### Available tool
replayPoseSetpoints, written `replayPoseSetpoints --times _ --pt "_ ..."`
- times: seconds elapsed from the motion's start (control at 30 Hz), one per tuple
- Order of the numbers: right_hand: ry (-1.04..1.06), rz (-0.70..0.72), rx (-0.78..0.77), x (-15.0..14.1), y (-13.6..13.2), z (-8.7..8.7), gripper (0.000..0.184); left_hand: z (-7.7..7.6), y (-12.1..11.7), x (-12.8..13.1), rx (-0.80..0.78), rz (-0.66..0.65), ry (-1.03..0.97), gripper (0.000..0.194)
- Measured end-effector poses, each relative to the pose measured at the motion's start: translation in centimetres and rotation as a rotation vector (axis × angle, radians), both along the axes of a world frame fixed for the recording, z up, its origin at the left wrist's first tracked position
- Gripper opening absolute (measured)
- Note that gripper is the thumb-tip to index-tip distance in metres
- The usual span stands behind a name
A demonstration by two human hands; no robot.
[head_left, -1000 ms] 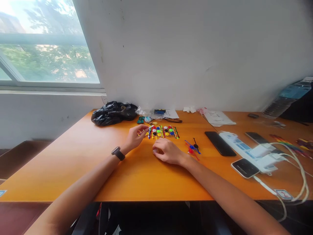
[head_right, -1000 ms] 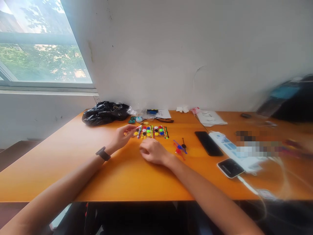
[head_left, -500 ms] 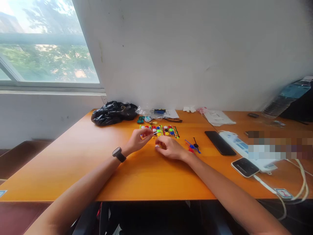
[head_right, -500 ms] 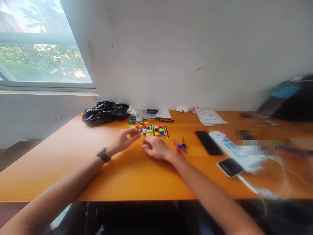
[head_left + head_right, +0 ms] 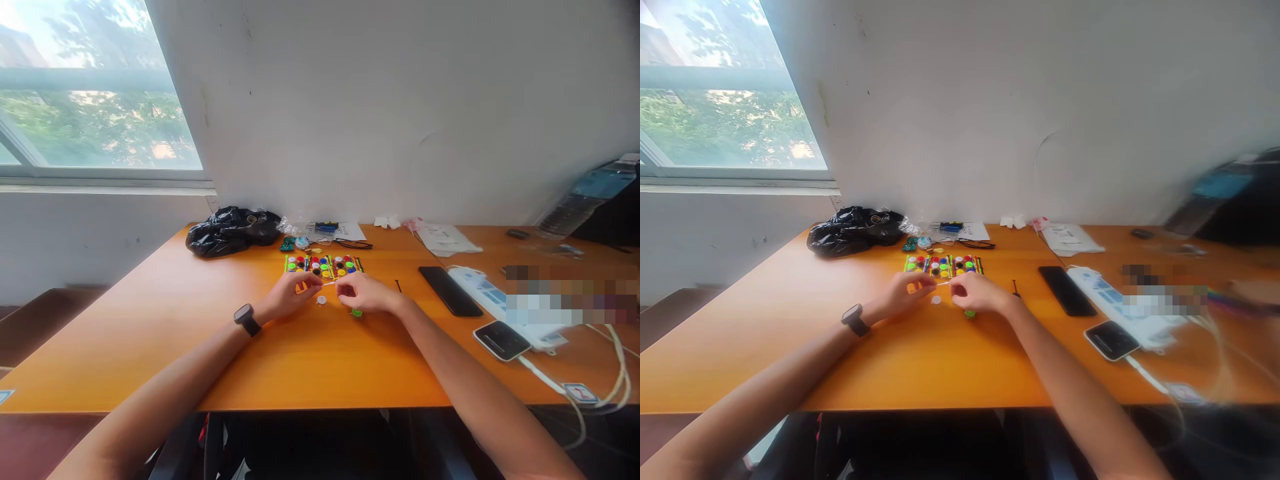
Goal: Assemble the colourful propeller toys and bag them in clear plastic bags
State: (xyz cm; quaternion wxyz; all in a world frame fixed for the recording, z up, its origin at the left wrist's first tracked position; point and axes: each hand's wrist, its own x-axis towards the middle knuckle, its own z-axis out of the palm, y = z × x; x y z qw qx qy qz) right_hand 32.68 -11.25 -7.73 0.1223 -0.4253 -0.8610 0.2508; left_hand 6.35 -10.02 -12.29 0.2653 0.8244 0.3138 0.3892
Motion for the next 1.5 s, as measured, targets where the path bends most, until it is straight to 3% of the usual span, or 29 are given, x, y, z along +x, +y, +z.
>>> replayPoseSetpoints --times 0.13,0.27,0.4,0.63,0.87,1.5 --pt "-0.060 -0.056 -0.004 0.7 0.1 0.6 0.009 0.3 -0.5 0.1 -0.002 0.000 0.048 0.016" --pt "0.043 -0.146 0.109 0.0 -0.3 1.2 0.010 0.6 -1.0 0.3 0.005 -0.012 0.109 0.014" --pt "0.146 -0.088 0.182 -1.0 -0.5 0.9 0.009 0.6 -1.1 0.4 0.028 -0.010 0.172 0.011" --pt "0.077 -0.011 0.104 -1.5 -0.6 -0.5 0.011 0.1 -0.8 0.2 0.081 -0.028 0.195 0.011" --pt "0.114 0.024 0.208 -2.4 -0.9 -1.3 0.014 0.0 -0.3 -0.3 0.143 -0.011 0.220 0.013" --pt "0.186 -0.075 0.188 -2.9 -0.8 -2.0 0.011 0.6 -0.7 -0.4 0.187 0.031 0.236 0.013"
